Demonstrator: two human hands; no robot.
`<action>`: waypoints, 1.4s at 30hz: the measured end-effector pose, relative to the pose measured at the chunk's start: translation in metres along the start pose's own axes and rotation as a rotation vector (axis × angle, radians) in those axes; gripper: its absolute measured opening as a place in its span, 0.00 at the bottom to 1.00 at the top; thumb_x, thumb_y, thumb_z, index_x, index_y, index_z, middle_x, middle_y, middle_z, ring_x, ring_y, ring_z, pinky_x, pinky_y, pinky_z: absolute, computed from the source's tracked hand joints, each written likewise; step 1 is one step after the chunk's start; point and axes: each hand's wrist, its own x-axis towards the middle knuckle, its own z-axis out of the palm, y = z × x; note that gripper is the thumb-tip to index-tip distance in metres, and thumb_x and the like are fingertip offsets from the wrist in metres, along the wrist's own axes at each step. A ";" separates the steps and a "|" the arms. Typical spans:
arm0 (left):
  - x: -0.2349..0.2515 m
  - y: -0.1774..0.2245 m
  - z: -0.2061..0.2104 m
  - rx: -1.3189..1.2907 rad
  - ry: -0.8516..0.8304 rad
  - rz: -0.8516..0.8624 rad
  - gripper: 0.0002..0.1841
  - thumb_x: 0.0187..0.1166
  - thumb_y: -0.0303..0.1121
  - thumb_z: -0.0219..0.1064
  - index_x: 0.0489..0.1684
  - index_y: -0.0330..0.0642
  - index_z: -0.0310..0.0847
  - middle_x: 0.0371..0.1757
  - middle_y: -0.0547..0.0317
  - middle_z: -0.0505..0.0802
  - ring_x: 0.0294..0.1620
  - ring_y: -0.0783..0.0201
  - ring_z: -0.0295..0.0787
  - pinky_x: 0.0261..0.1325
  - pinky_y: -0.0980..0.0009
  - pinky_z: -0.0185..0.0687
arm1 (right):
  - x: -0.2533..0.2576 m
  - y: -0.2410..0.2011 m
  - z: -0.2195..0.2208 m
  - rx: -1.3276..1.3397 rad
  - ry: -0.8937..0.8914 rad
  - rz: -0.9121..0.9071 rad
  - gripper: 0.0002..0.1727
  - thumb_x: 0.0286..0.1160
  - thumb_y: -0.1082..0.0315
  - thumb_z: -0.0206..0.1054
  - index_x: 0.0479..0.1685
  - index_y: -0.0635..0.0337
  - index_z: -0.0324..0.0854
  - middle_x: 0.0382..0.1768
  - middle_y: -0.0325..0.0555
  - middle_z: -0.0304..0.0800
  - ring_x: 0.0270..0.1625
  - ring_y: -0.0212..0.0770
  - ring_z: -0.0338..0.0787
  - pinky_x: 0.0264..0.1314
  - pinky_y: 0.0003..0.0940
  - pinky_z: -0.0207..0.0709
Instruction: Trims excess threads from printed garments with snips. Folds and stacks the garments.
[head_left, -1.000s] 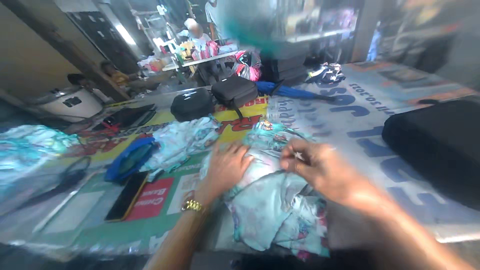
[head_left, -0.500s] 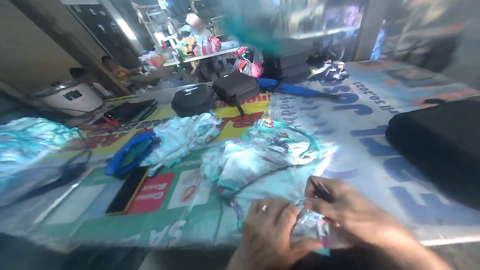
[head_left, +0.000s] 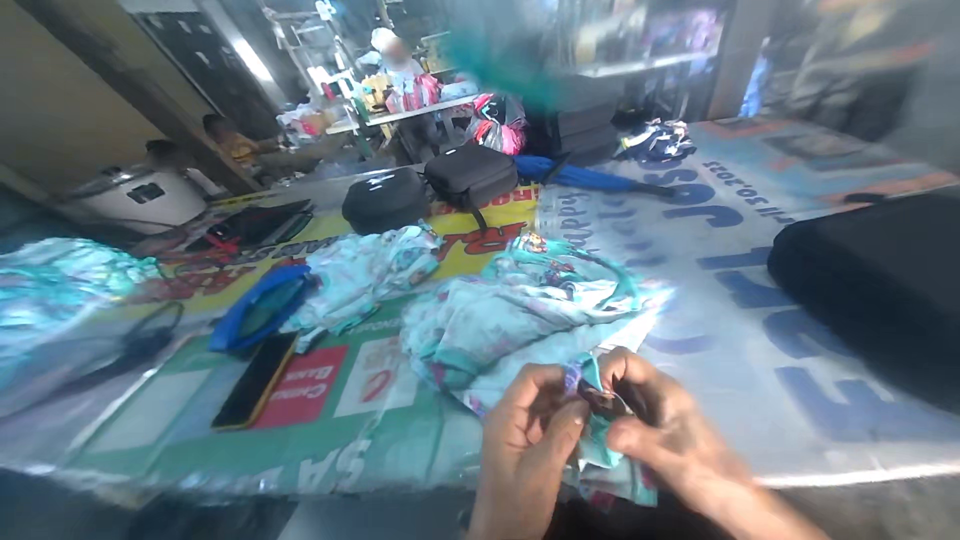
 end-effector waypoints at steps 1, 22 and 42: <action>-0.002 -0.002 0.000 0.034 -0.007 0.012 0.07 0.79 0.25 0.64 0.50 0.36 0.85 0.42 0.64 0.93 0.40 0.78 0.89 0.45 0.80 0.87 | 0.000 0.001 -0.003 0.021 0.005 0.022 0.15 0.69 0.54 0.78 0.44 0.48 0.78 0.41 0.23 0.82 0.43 0.15 0.82 0.43 0.11 0.79; -0.064 -0.039 -0.027 1.006 -0.220 0.352 0.15 0.86 0.54 0.60 0.49 0.54 0.82 0.43 0.66 0.93 0.50 0.69 0.87 0.64 0.66 0.71 | -0.024 -0.015 -0.025 -0.525 -0.127 -0.115 0.24 0.95 0.52 0.49 0.50 0.62 0.84 0.40 0.41 0.86 0.39 0.21 0.84 0.40 0.13 0.79; -0.072 -0.042 -0.014 1.098 -0.091 0.258 0.27 0.83 0.65 0.54 0.41 0.51 0.84 0.36 0.62 0.91 0.40 0.66 0.86 0.57 0.63 0.72 | -0.035 0.021 -0.027 -0.244 -0.245 0.194 0.09 0.87 0.63 0.61 0.47 0.58 0.82 0.31 0.32 0.84 0.28 0.16 0.79 0.29 0.10 0.73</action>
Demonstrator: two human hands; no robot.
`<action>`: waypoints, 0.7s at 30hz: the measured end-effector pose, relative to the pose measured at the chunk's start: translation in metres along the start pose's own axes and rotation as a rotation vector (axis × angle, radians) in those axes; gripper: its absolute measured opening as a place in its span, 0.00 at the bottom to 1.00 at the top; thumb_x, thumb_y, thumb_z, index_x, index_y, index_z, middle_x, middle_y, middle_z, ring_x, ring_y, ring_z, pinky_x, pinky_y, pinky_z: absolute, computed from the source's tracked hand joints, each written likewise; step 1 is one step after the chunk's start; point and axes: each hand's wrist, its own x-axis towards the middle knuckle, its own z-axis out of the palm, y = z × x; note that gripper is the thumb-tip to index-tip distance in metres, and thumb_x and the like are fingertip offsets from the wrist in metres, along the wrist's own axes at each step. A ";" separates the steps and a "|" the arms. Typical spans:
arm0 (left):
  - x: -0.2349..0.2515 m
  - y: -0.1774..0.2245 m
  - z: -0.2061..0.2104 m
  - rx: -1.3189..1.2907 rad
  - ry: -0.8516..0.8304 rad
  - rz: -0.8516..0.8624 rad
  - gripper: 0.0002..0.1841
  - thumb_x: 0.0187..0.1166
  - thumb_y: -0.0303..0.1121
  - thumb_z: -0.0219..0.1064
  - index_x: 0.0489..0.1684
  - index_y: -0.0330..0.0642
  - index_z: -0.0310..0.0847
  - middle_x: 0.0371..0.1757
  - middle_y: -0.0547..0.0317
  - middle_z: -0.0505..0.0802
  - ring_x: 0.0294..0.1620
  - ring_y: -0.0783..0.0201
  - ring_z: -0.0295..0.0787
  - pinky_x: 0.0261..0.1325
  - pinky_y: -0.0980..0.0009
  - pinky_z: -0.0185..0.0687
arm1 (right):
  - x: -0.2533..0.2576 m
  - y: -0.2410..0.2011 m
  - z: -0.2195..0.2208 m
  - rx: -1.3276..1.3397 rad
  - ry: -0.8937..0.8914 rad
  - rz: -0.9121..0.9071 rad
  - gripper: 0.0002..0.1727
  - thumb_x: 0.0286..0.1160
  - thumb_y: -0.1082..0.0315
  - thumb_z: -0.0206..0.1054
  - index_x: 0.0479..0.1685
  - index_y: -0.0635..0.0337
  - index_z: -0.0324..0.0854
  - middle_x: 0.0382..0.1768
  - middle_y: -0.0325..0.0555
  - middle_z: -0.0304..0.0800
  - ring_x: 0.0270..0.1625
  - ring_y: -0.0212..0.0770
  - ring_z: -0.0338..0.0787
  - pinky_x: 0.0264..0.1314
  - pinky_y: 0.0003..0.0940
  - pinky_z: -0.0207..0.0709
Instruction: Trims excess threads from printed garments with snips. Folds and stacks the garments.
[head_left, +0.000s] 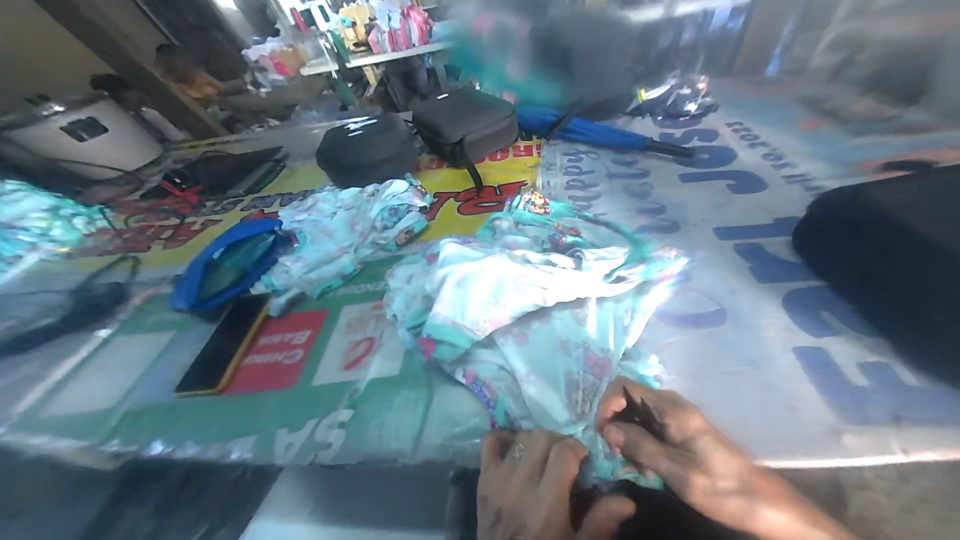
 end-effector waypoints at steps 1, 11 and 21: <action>0.003 0.005 0.000 0.058 -0.018 -0.026 0.31 0.78 0.71 0.54 0.38 0.51 0.84 0.33 0.62 0.90 0.36 0.65 0.85 0.53 0.61 0.71 | 0.000 0.000 0.001 0.007 0.007 0.005 0.11 0.89 0.59 0.60 0.46 0.57 0.81 0.30 0.31 0.83 0.28 0.16 0.79 0.29 0.10 0.73; -0.002 0.008 -0.015 -0.113 -0.097 -0.112 0.09 0.81 0.42 0.70 0.35 0.49 0.90 0.35 0.63 0.96 0.40 0.69 0.91 0.61 0.58 0.71 | -0.008 -0.001 0.001 -0.379 -0.107 -0.215 0.10 0.84 0.65 0.64 0.42 0.62 0.86 0.39 0.47 0.87 0.44 0.33 0.86 0.48 0.20 0.80; -0.007 0.013 -0.026 -0.001 -0.101 -0.087 0.16 0.87 0.46 0.61 0.32 0.46 0.84 0.32 0.59 0.92 0.39 0.64 0.88 0.61 0.59 0.71 | -0.009 0.004 0.001 -0.344 -0.121 -0.240 0.07 0.81 0.67 0.67 0.47 0.61 0.86 0.41 0.46 0.88 0.46 0.33 0.87 0.50 0.20 0.80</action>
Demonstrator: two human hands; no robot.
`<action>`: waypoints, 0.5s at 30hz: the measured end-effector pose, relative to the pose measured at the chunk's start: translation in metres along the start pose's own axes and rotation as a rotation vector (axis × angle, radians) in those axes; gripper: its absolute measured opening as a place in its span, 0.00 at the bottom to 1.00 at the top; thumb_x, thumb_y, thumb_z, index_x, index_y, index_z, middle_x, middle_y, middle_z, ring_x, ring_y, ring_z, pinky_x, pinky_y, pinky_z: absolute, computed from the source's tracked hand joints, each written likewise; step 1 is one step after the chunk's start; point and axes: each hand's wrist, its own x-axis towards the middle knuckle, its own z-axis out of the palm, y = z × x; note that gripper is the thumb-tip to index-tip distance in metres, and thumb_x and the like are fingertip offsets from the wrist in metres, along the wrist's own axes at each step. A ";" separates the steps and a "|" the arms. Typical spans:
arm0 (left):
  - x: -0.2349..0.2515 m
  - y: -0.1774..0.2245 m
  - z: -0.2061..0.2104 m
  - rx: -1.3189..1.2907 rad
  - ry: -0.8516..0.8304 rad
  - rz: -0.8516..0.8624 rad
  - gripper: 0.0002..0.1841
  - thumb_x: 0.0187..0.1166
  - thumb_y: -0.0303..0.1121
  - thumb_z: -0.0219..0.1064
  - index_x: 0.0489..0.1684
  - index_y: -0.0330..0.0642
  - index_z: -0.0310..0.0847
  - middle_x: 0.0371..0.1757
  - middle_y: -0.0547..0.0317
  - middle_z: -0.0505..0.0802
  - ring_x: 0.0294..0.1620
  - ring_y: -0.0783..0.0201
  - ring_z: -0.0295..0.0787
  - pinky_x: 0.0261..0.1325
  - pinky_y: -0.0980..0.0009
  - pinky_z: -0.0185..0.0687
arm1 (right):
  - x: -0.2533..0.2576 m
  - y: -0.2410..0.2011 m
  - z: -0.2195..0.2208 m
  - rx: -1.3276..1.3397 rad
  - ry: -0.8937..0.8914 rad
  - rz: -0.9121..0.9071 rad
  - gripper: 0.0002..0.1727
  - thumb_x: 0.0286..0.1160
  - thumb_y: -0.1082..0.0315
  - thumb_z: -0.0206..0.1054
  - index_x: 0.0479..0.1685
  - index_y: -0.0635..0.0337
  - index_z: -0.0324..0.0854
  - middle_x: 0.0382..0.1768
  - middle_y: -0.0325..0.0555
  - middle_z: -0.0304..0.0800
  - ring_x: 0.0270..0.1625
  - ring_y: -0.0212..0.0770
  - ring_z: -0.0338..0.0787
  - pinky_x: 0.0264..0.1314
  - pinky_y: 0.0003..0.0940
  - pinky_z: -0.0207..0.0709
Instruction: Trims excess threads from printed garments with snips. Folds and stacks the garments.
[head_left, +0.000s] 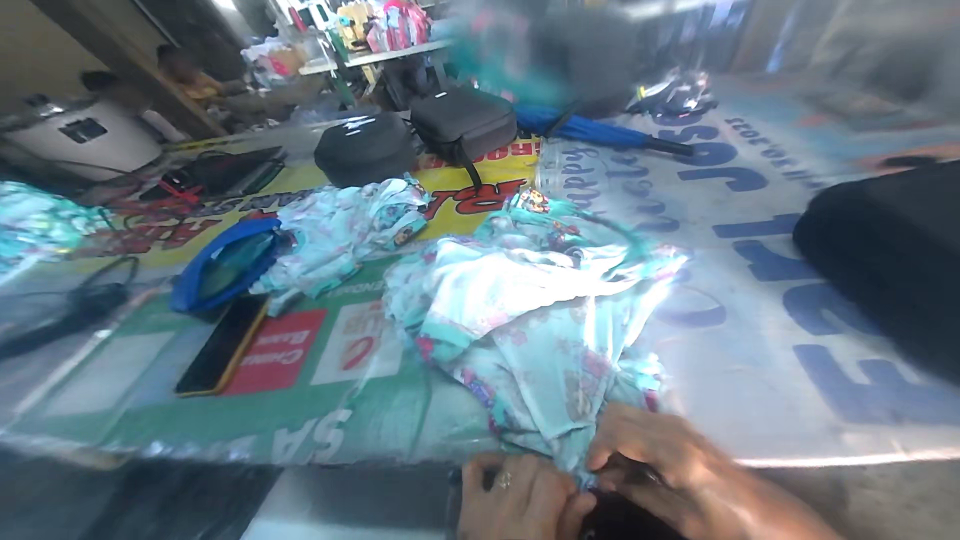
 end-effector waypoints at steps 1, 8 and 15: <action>0.000 0.002 -0.002 -0.033 -0.013 -0.007 0.17 0.87 0.46 0.61 0.33 0.45 0.84 0.32 0.58 0.92 0.39 0.63 0.88 0.61 0.59 0.70 | 0.000 -0.001 -0.001 -0.003 -0.006 0.005 0.08 0.80 0.67 0.69 0.48 0.61 0.86 0.42 0.47 0.88 0.46 0.33 0.87 0.50 0.20 0.81; 0.001 0.005 0.005 -0.363 0.124 0.075 0.13 0.87 0.42 0.62 0.35 0.45 0.79 0.37 0.59 0.89 0.47 0.67 0.85 0.67 0.68 0.70 | 0.001 -0.004 0.008 -0.161 0.015 0.009 0.07 0.81 0.62 0.67 0.42 0.56 0.84 0.38 0.45 0.86 0.38 0.35 0.87 0.34 0.26 0.80; 0.009 -0.002 0.025 -0.214 0.108 -0.029 0.18 0.81 0.53 0.67 0.46 0.47 0.83 0.40 0.61 0.93 0.46 0.69 0.87 0.60 0.65 0.71 | 0.000 0.005 0.002 0.047 0.043 -0.017 0.10 0.85 0.64 0.64 0.42 0.62 0.84 0.38 0.46 0.86 0.43 0.31 0.85 0.47 0.19 0.79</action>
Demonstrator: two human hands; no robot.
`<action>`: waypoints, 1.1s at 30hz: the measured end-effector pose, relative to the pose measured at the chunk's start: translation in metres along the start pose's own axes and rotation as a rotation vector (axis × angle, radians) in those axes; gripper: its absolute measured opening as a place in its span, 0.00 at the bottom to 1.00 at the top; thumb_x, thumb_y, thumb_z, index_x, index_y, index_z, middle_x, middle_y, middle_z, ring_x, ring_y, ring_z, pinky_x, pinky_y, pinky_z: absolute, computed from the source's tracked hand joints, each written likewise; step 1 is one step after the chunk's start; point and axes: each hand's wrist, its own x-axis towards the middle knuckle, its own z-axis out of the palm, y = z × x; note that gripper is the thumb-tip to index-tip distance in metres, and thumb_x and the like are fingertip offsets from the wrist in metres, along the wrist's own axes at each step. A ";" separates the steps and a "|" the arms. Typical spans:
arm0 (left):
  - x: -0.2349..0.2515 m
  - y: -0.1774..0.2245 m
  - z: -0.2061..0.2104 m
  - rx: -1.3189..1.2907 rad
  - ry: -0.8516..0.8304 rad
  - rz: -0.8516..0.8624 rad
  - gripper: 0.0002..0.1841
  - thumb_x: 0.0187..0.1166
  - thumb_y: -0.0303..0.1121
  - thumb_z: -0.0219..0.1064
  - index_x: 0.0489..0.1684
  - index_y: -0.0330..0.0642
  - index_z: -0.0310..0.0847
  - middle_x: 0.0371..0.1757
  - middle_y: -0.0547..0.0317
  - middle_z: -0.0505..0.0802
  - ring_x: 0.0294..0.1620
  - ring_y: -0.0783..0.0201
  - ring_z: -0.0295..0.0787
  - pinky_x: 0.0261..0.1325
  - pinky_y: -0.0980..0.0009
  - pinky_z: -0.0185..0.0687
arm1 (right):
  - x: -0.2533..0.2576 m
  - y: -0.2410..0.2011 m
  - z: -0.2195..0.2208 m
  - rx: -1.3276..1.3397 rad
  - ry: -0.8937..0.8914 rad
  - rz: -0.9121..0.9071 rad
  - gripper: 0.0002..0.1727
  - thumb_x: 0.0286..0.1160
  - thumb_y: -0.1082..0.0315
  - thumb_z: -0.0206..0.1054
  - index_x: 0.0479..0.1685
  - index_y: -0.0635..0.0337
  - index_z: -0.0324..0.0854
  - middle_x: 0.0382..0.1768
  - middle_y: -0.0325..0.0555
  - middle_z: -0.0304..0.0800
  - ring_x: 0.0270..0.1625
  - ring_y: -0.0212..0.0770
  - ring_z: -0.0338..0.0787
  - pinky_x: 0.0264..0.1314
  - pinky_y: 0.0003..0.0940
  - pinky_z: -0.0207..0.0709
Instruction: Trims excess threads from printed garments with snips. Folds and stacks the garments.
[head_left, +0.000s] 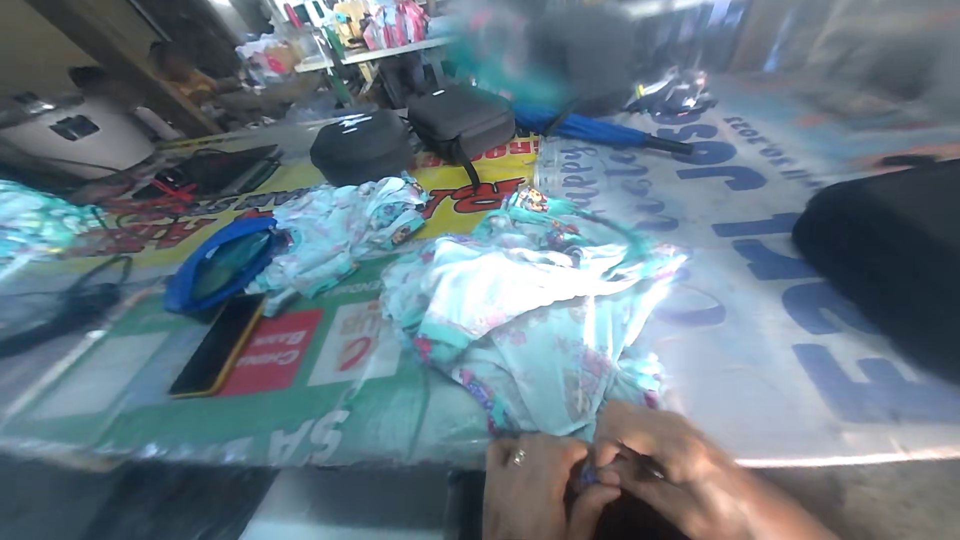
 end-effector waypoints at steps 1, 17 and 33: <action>0.001 0.000 0.002 0.048 -0.004 0.012 0.17 0.82 0.52 0.66 0.44 0.48 0.83 0.37 0.61 0.92 0.43 0.69 0.86 0.59 0.64 0.69 | 0.000 0.000 -0.001 0.029 -0.005 -0.011 0.09 0.84 0.65 0.65 0.42 0.62 0.84 0.39 0.46 0.86 0.45 0.32 0.85 0.49 0.20 0.78; -0.009 -0.011 0.002 0.051 0.041 0.178 0.07 0.87 0.35 0.60 0.44 0.53 0.85 0.40 0.66 0.95 0.45 0.73 0.89 0.74 0.61 0.63 | -0.013 -0.030 -0.010 -0.515 -0.077 0.141 0.08 0.78 0.61 0.67 0.43 0.54 0.84 0.36 0.45 0.86 0.27 0.39 0.86 0.19 0.33 0.76; -0.016 -0.004 0.001 0.144 0.232 0.289 0.04 0.80 0.44 0.71 0.45 0.62 0.84 0.51 0.73 0.84 0.61 0.75 0.78 0.85 0.59 0.50 | -0.017 -0.057 -0.011 -0.773 -0.015 0.090 0.09 0.86 0.60 0.64 0.50 0.50 0.88 0.44 0.42 0.95 0.39 0.43 0.90 0.36 0.38 0.75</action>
